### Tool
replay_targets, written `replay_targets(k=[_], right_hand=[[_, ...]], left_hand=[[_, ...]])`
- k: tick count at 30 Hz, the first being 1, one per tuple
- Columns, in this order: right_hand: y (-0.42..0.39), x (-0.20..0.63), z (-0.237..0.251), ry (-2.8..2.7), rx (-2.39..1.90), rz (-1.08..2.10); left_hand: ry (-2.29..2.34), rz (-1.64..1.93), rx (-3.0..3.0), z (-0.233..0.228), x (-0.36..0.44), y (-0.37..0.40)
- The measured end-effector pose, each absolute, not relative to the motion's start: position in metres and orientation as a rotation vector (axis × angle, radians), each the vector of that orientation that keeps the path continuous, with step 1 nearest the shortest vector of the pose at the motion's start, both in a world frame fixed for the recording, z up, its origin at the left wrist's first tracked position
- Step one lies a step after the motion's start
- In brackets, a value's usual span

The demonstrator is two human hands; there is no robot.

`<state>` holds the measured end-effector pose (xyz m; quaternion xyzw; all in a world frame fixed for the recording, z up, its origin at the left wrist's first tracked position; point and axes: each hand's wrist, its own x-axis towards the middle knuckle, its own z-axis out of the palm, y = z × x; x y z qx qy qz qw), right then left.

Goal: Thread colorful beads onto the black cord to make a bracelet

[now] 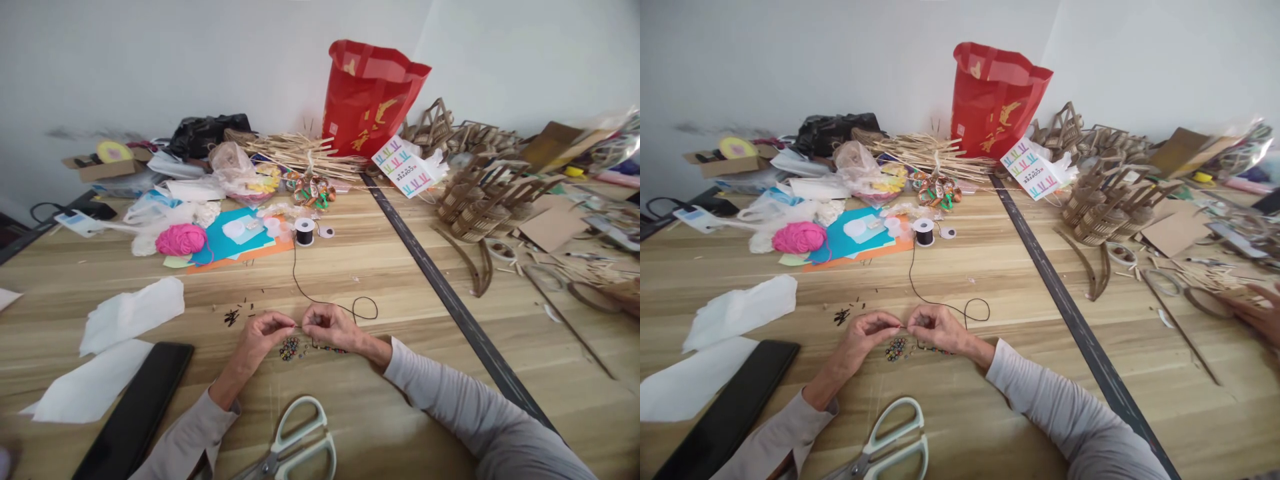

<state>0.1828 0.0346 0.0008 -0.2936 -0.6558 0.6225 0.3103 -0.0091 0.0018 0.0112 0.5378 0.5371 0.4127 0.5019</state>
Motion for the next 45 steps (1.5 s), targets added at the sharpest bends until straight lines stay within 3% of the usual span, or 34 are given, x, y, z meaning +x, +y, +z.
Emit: replay_targets(k=[45], right_hand=[[0.0339,0.1831,0.0029,-1.782,-0.778,1.624]], left_hand=[[1.266,0.986,1.265,0.0158,-0.0067,0.0010]])
